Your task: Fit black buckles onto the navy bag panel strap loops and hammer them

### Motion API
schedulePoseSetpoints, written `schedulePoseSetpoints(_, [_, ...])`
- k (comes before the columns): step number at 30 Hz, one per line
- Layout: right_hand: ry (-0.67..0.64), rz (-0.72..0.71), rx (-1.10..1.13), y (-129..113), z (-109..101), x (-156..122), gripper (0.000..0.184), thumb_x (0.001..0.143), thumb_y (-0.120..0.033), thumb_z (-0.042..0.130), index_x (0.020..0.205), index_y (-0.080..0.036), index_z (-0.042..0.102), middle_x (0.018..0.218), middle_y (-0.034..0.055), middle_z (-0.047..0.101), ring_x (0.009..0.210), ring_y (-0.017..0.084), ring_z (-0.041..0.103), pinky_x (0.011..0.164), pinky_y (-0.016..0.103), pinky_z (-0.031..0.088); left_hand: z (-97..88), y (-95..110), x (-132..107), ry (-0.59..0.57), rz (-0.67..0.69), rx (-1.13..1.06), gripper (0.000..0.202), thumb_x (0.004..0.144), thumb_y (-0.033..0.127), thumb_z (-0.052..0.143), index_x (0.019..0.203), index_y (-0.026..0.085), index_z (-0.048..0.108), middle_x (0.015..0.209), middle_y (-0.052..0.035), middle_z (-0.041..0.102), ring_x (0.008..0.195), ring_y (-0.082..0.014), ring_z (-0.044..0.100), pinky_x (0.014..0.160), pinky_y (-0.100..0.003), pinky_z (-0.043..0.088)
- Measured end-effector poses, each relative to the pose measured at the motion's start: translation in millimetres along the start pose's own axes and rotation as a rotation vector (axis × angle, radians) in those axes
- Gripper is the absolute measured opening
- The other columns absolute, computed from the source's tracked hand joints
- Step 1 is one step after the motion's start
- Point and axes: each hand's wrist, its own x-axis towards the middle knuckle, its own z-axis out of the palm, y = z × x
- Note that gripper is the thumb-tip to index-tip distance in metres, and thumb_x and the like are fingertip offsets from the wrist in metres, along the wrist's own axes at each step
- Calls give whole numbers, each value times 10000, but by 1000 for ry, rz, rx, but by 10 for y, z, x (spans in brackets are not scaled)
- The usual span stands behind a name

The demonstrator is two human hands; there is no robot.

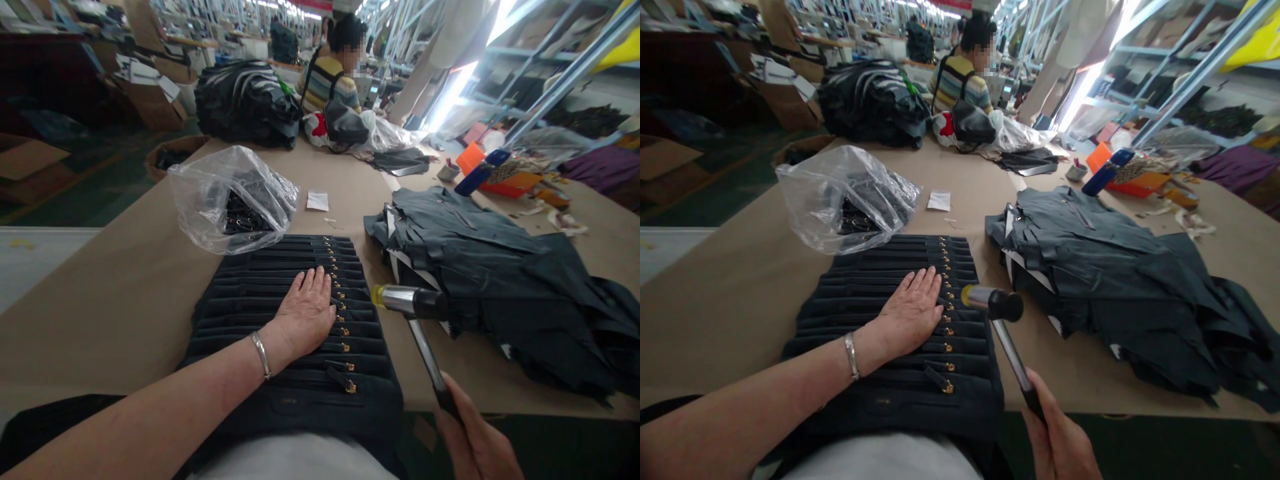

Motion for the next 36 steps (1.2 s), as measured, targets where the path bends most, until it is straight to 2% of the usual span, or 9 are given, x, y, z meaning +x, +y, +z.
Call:
schedulePoseSetpoints(5, [-163, 185, -3, 84, 128, -3, 409, 962, -353, 384, 1322, -190, 491, 983, 90, 735, 828, 194, 718, 635, 202, 559, -2, 4, -14, 4, 5, -1, 588, 916, 366, 334, 1397, 30, 370, 1485, -217, 314, 1368, -328, 294, 1125, -452, 191])
schedulePoseSetpoints(10, [-6, 244, 44, 122, 14, 128, 465, 940, -429, 385, 1277, -149, 538, 938, 113, 730, 823, 207, 708, 675, 244, 559, 30, -30, 64, 10, -10, -13, 595, 920, 386, 329, 1402, 38, 362, 1491, -208, 308, 1374, -318, 283, 1129, -451, 186])
schedulePoseSetpoints(13, [17, 273, 123, 14, -24, 212, 499, 939, -444, 386, 1297, -126, 525, 653, 38, 676, 529, 158, 634, 507, 214, 517, 40, -107, 203, -15, -23, -28, 595, 925, 379, 322, 1404, 28, 349, 1495, -212, 296, 1383, -317, 265, 1130, -458, 178])
schedulePoseSetpoints(15, [-14, 274, 172, -67, -26, 262, 505, 943, -440, 378, 1308, -121, 518, 567, 2, 623, 444, 138, 570, 445, 205, 478, 6, -164, 310, -50, -38, -36, 594, 930, 379, 319, 1409, 27, 340, 1501, -211, 283, 1390, -314, 252, 1131, -463, 176])
schedulePoseSetpoints(19, [-40, 223, 175, -120, 9, 273, 481, 942, -416, 389, 1308, -141, 534, 677, 39, 691, 565, 165, 650, 549, 224, 533, -220, -134, 358, -82, -76, -48, 646, 950, 478, 251, 1413, 36, 337, 1502, -206, 277, 1386, -323, 264, 1115, -464, 228])
schedulePoseSetpoints(23, [-78, 189, 140, -2, 146, 126, 449, 958, -364, 369, 1343, -173, 501, 959, 102, 732, 850, 203, 709, 727, 244, 560, -425, 139, 16, -69, 32, -52, 679, 929, 536, 310, 1429, 77, 325, 1521, -187, 240, 1398, -331, 227, 1127, -453, 221])
schedulePoseSetpoints(28, [-134, 195, 89, 114, 325, -24, 448, 960, -323, 378, 1378, -180, 451, 1158, 113, 672, 1045, 206, 650, 833, 260, 541, -251, 295, -450, -130, 99, -59, 624, 942, 514, 286, 1398, 102, 395, 1494, -150, 323, 1388, -289, 274, 1137, -476, 202])
schedulePoseSetpoints(32, [-73, 148, 90, 43, 250, -8, 441, 963, -332, 367, 1349, -151, 485, 1143, 128, 676, 1022, 209, 660, 823, 258, 548, -109, 235, -523, -49, 88, -56, 575, 956, 458, 278, 1421, 131, 359, 1514, -107, 298, 1395, -263, 262, 1148, -458, 182])
schedulePoseSetpoints(36, [13, 47, 92, -38, 159, 24, 477, 957, -309, 393, 1406, -148, 409, 1223, 133, 631, 1070, 212, 633, 894, 271, 517, -95, 222, -514, -20, 96, -52, 587, 944, 462, 313, 1417, 119, 363, 1511, -117, 305, 1391, -273, 267, 1147, -451, 184])
